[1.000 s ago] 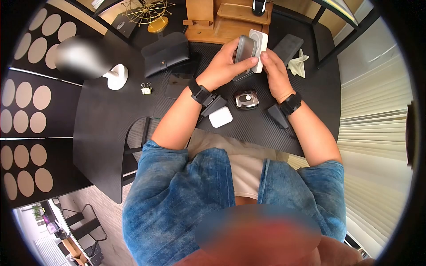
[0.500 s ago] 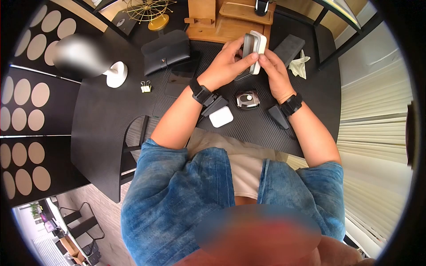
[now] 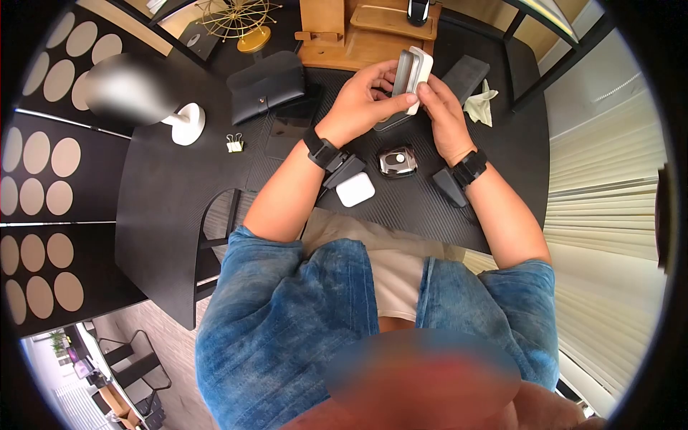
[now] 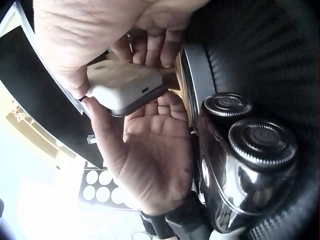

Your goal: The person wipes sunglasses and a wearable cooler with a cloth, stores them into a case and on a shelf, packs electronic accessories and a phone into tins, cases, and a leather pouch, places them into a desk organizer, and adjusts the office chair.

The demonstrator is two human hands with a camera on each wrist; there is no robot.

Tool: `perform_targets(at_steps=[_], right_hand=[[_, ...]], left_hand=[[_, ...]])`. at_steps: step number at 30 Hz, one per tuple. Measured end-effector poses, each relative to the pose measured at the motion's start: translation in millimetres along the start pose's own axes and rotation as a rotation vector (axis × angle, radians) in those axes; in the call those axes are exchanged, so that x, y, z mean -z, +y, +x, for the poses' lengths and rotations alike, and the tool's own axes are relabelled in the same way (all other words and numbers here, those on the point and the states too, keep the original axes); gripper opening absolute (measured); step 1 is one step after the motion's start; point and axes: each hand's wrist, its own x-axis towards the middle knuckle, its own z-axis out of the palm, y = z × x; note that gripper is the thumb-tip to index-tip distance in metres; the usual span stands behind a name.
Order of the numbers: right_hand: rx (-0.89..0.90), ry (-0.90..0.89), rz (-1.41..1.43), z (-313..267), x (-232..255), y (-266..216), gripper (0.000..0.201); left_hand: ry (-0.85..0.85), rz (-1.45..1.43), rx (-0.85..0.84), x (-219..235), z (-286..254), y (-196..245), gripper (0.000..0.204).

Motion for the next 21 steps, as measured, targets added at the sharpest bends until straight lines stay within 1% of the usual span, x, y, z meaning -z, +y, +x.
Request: perform_targets(at_steps=[2,3,5,6,8,9,10,11,15,17,19,21], right_hand=[[0.009,0.007,0.002,0.2,0.6,-0.1,0.049],[0.001,-0.011,-0.008,0.6,2.9,0.2,0.048],[-0.007,-0.028,-0.017,1.4,5.5,3.3,0.047],[0.005,-0.015,-0.028,1.9,6.5,6.7,0.046],[0.019,-0.002,-0.038,3.3,9.1,8.1,0.045],[-0.039,0.023,0.034,3.9,11.2,7.6,0.045],[-0.097,0.049,0.107,4.4,12.8,7.4,0.045],[-0.096,0.05,0.107,5.1,13.8,7.5,0.045],[-0.089,0.067,0.157,6.1,11.1,6.3,0.045],[-0.078,0.077,0.163,5.5,8.4,6.5,0.046],[-0.029,0.036,0.048,5.1,7.5,7.4,0.048],[-0.039,0.026,0.043,3.5,6.1,5.4,0.048]], left_hand=[[-0.02,-0.086,0.016,1.0,-0.1,0.4,0.06],[-0.019,-0.085,0.015,1.2,-0.3,1.6,0.06],[-0.053,-0.174,0.046,0.9,-1.2,6.6,0.056],[-0.054,-0.173,0.046,1.5,-2.3,9.2,0.056],[-0.002,-0.205,0.157,3.6,-4.4,13.5,0.053],[-0.003,-0.205,0.157,4.4,-4.4,12.9,0.053],[-0.006,-0.274,0.136,5.0,-4.2,11.8,0.052],[-0.008,-0.343,0.115,5.1,-4.1,11.3,0.051],[0.018,-0.363,0.12,2.1,-4.6,14.1,0.053],[-0.036,-0.209,0.045,0.6,-3.7,13.3,0.056],[-0.035,-0.192,0.03,-1.3,-3.0,9.8,0.058],[-0.035,-0.176,0.015,-1.4,-2.2,8.2,0.061]])
